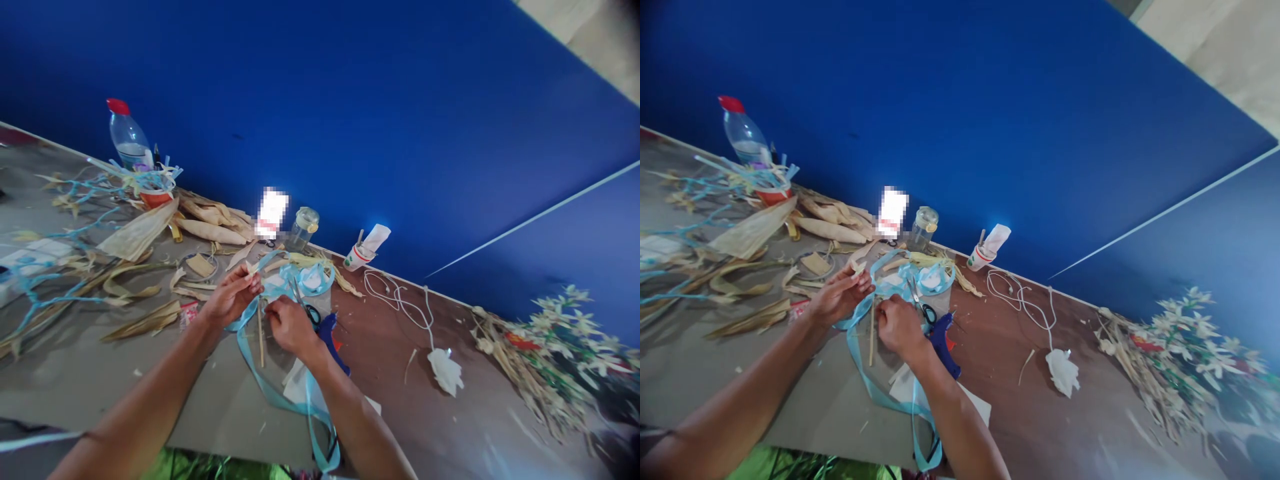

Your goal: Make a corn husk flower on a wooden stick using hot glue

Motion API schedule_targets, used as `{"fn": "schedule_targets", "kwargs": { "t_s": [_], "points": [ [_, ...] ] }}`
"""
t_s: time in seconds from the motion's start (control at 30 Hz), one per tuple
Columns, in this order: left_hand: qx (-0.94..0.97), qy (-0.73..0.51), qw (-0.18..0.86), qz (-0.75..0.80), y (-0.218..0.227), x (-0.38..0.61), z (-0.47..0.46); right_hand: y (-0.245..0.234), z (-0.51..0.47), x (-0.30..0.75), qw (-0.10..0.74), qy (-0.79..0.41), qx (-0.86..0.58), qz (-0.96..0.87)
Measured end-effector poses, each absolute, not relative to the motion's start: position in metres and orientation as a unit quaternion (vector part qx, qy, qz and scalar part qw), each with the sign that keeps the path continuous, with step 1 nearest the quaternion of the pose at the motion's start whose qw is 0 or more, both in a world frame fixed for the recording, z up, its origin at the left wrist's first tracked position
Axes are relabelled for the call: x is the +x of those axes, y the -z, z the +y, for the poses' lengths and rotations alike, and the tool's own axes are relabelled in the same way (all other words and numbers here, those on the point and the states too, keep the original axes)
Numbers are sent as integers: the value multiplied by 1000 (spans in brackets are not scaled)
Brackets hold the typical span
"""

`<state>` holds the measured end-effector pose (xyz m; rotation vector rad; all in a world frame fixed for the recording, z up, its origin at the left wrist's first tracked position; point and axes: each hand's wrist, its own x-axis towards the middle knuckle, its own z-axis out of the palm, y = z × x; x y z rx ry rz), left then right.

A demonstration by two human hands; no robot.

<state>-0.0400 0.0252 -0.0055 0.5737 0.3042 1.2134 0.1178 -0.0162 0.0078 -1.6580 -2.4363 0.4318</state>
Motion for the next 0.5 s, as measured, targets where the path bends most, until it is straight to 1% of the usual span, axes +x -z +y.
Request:
{"fn": "schedule_targets", "kwargs": {
  "t_s": [0.07,0.2,0.27,0.4,0.5],
  "points": [
    [264,-560,772,142,5,-39,25,-9,-22,115,81,-167,-529,-828],
    [261,-560,772,150,3,-39,24,-6,-28,111,79,-168,-518,-835],
    [262,-559,772,152,3,-39,23,-5,-26,112,76,-161,-521,-834],
    [269,-556,774,139,3,-39,24,-5,-19,119,86,-127,-575,-804],
    [267,-553,777,139,5,-39,25,-5,-20,116,72,-131,-553,-820]
  ]
}}
